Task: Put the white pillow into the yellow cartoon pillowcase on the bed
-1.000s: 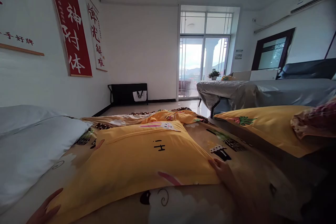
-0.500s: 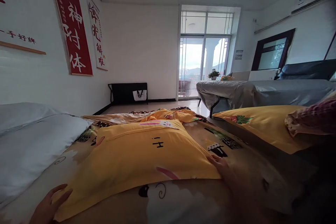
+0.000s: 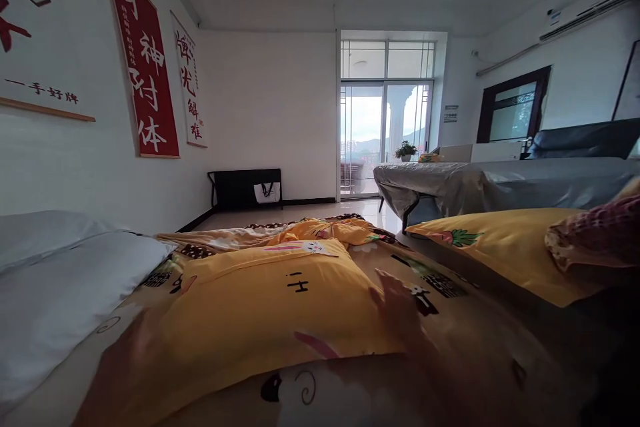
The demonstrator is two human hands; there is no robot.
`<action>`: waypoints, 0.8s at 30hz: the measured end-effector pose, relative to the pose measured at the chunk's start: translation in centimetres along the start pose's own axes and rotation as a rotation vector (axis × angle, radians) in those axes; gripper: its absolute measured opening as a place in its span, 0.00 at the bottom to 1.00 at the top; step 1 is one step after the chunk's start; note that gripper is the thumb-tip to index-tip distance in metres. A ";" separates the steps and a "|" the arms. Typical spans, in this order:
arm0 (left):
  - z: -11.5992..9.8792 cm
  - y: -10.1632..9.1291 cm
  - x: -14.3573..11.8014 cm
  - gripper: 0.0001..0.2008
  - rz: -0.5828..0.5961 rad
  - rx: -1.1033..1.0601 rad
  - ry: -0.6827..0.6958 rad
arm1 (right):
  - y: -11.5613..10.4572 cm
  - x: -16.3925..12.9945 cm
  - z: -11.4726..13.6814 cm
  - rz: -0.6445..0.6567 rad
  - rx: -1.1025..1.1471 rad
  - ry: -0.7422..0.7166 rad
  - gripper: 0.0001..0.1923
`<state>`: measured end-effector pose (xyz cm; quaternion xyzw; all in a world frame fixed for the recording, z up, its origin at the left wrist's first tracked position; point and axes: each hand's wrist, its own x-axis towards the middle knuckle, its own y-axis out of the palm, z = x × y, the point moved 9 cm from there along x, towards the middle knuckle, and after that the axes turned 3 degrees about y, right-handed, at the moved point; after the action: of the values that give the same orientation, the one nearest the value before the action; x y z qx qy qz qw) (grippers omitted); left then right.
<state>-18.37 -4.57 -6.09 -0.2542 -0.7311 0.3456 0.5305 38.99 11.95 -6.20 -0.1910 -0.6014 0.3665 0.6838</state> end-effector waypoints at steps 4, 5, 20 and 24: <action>-15.9 -0.4 4.1 0.27 -0.037 -0.118 0.320 | 0.2 1.0 13.7 0.053 0.157 -0.285 0.29; -18.8 0.7 4.7 0.26 0.009 -0.121 0.372 | 0.7 1.2 16.2 0.076 0.184 -0.328 0.30; -5.7 10.0 -1.9 0.27 0.284 0.354 0.362 | 10.6 -2.8 -0.1 0.480 0.088 0.044 0.33; -1.1 9.6 -3.4 0.26 0.310 0.265 0.262 | 10.3 -3.7 -1.3 0.477 0.040 0.033 0.32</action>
<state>-16.22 -0.76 -15.31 -0.3345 -0.5565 0.4799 0.5901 37.41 16.28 -16.22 -0.3201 -0.5208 0.5260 0.5913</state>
